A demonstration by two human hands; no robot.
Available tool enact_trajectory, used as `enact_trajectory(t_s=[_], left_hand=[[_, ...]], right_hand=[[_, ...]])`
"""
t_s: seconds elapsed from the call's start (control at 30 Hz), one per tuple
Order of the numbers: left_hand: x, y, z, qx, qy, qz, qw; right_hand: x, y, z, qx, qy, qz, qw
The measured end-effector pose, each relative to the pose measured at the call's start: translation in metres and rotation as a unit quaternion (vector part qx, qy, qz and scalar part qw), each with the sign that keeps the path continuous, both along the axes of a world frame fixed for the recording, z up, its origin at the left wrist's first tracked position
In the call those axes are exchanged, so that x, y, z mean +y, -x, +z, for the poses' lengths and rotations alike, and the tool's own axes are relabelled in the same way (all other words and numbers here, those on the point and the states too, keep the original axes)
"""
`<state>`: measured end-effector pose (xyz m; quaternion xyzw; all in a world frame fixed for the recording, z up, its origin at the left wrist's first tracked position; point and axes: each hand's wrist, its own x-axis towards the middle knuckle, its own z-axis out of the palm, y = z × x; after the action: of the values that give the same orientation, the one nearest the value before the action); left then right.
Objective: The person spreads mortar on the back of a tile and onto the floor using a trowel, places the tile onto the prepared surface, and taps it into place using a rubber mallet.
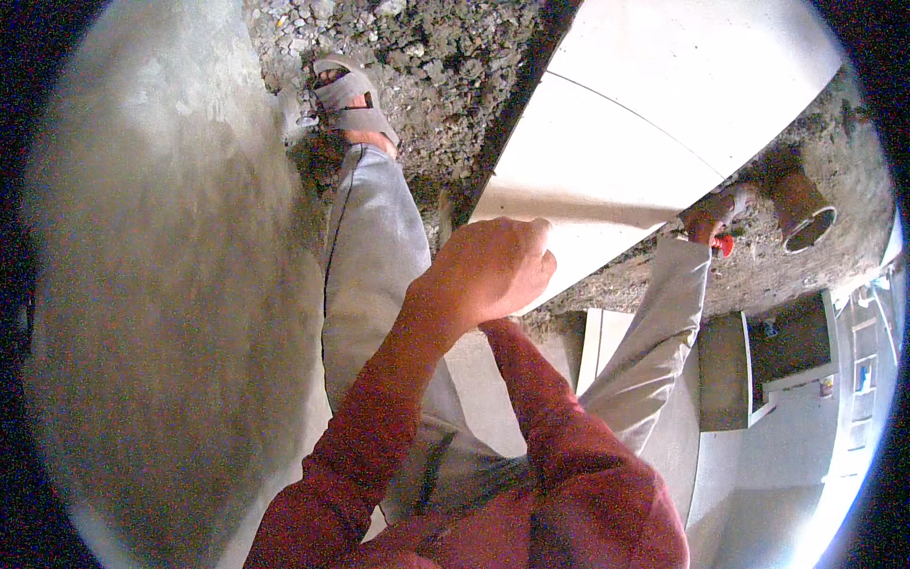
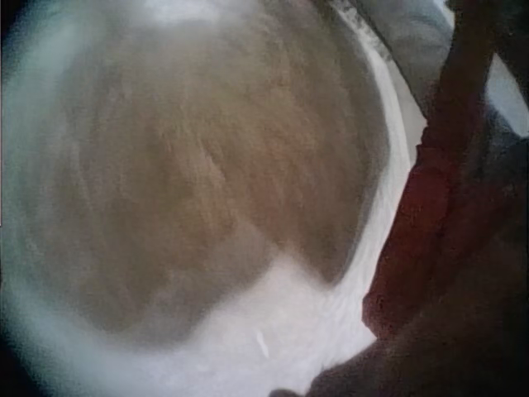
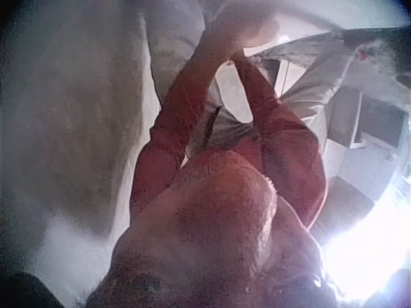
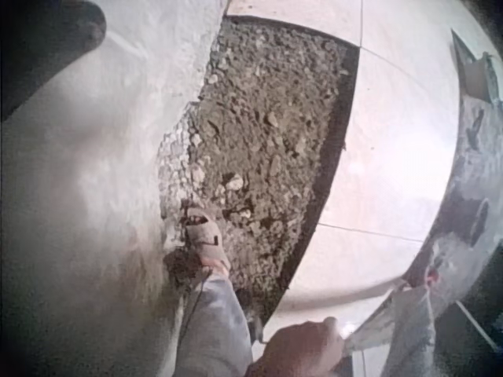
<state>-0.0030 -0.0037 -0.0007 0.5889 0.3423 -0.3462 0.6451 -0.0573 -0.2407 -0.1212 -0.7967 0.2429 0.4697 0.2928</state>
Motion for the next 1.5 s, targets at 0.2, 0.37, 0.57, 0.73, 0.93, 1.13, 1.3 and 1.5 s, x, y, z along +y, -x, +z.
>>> enact_trajectory(t_s=[0.2,0.37,0.57,0.73,0.93,1.13,1.3,1.5], left_hand=[[-0.019,0.011,-0.002,-0.136,-0.124,0.0,0.983],[-0.006,0.002,0.001,-0.04,-0.015,0.038,0.998],[-0.011,0.012,-0.002,-0.024,-0.016,0.075,0.997],[-0.009,0.012,0.003,-0.026,0.01,0.083,0.996],[-0.007,0.007,0.012,-0.036,-0.023,0.149,0.988],[0.001,0.002,0.012,-0.096,-0.062,0.312,0.943],[0.005,0.006,-0.003,-0.093,-0.13,0.325,0.932],[0.025,-0.005,0.014,-0.062,-0.134,0.291,0.945]], right_hand=[[0.042,-0.017,-0.025,-0.019,0.047,0.184,0.982],[0.092,0.026,-0.103,-0.132,-0.142,0.305,0.932],[0.123,0.011,-0.103,-0.086,-0.102,0.482,0.866],[0.169,-0.046,-0.128,-0.12,-0.262,0.48,0.829],[0.215,-0.057,-0.131,-0.127,-0.262,0.625,0.725],[0.231,-0.052,-0.139,-0.255,-0.206,0.847,0.417],[0.228,-0.069,-0.111,-0.171,-0.226,0.81,0.513],[0.307,-0.091,-0.147,-0.219,-0.242,0.666,0.67]])
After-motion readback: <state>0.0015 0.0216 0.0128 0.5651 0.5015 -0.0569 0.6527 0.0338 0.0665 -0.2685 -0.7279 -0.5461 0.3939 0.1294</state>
